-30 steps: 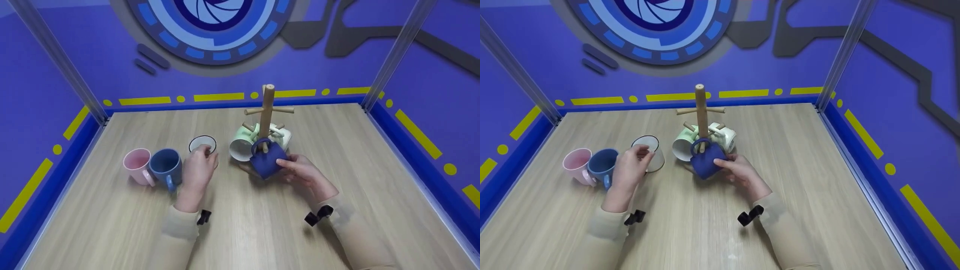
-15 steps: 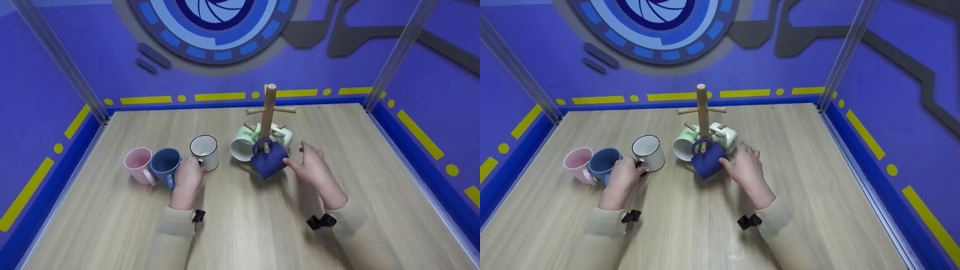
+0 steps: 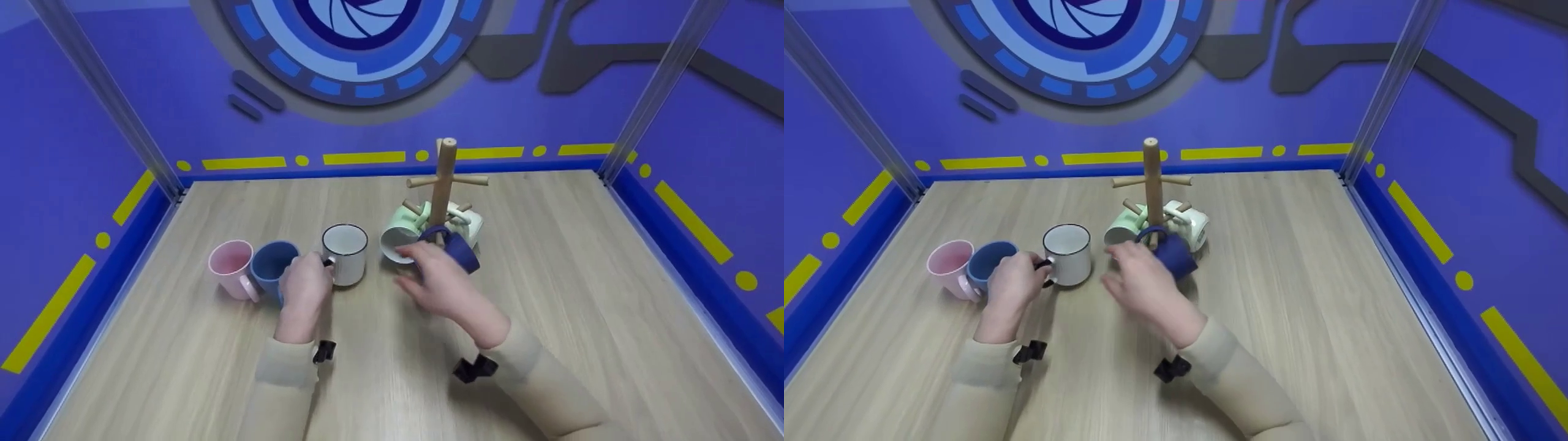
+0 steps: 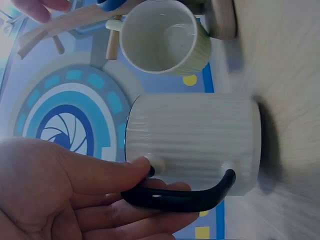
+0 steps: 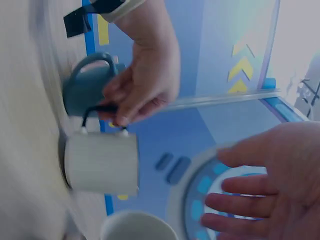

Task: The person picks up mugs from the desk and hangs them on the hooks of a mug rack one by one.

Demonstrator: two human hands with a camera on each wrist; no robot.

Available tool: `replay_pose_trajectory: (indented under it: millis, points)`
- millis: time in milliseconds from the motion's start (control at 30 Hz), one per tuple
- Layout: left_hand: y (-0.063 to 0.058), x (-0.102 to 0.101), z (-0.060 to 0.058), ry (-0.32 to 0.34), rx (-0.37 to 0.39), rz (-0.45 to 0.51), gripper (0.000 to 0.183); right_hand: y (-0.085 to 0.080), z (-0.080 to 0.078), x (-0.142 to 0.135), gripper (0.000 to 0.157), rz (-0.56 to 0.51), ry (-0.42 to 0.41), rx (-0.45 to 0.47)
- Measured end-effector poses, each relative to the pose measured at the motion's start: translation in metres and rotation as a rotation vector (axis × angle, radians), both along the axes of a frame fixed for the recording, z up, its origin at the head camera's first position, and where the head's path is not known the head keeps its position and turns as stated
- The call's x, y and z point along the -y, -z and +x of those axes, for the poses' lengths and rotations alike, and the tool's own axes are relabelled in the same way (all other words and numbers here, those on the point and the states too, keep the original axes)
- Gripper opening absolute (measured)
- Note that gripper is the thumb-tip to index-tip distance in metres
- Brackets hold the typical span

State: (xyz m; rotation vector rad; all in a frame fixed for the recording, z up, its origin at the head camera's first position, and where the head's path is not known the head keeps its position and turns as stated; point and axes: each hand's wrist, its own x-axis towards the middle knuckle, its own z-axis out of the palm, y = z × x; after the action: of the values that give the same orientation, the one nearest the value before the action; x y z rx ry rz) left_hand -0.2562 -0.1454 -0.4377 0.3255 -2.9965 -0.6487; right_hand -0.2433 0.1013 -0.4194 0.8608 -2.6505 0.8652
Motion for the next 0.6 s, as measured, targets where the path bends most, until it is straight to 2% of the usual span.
replay_pose_trajectory:
  millis: [100, 167, 333, 433, 600]
  points:
    - [-0.004, -0.002, 0.003, 0.014, -0.051, 0.026, 0.021, 0.006, -0.006, 0.017, 0.059, 0.116, -0.048, 0.121]
    - [-0.006, -0.002, 0.005, 0.029, -0.105, 0.041, 0.018, 0.012, -0.012, 0.026, 0.067, 0.144, -0.066, 0.138]
    - [-0.01, -0.006, 0.011, 0.095, -0.207, 0.056, 0.011, 0.029, -0.023, 0.04, 0.087, 0.133, -0.081, 0.108]
    - [-0.013, -0.011, 0.016, 0.144, -0.244, 0.049, 0.009, 0.037, -0.026, 0.043, 0.096, 0.127, -0.093, 0.132]
    - [-0.017, -0.018, 0.023, 0.248, -0.316, 0.018, 0.008, 0.046, -0.028, 0.042, 0.095, 0.083, -0.116, 0.195]
